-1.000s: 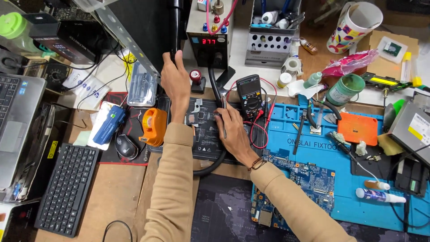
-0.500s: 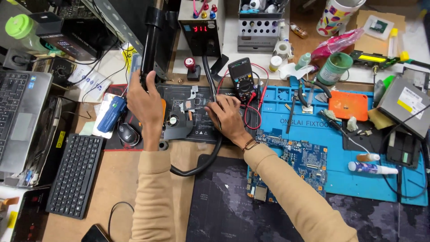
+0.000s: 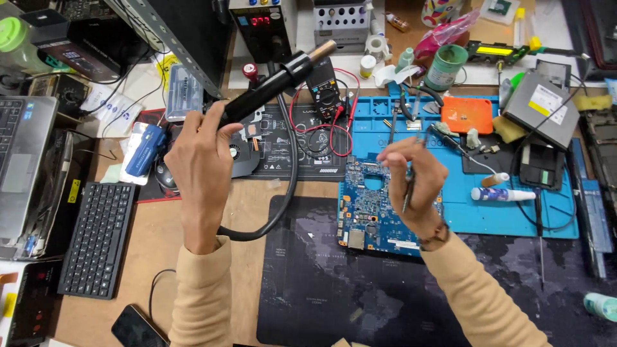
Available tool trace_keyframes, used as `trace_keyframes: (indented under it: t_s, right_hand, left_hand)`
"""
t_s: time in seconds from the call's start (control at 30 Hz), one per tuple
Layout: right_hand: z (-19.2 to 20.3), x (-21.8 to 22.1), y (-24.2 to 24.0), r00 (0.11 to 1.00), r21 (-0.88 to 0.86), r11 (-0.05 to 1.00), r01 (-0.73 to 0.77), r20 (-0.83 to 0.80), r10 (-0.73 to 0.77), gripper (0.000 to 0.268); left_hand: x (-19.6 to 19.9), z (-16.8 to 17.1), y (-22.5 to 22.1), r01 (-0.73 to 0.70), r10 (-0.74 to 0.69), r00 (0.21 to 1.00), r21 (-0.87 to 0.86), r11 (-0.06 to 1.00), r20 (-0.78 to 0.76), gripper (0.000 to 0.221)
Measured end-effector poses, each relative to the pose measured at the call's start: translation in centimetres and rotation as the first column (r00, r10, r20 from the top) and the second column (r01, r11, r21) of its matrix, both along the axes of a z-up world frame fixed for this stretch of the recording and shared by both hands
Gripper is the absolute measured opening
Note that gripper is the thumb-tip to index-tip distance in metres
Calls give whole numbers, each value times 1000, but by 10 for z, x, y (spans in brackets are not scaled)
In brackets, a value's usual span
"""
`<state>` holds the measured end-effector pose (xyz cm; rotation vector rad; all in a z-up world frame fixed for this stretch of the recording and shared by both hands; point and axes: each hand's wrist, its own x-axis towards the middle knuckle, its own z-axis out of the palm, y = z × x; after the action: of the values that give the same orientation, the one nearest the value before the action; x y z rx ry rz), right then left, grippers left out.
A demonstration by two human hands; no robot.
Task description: Disassembling a laptop and using a heat gun and tweezers to repair components on the motherboard.
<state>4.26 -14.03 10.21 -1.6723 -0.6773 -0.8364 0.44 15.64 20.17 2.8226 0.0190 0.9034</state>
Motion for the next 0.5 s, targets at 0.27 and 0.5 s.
trace_keyframes:
  t_s: [0.27,0.5]
  right_hand:
    - [76,-43,-26,985,-437,893,-106,-170,34,20]
    - [91,-67,-47,945,-591,790,-165,-323,-44,10]
  left_hand:
    - [-15,-6,-83,291,-277,956,388,874,-94,27]
    - [-36,-3,-152,495,-488,865,346,797,-116,23]
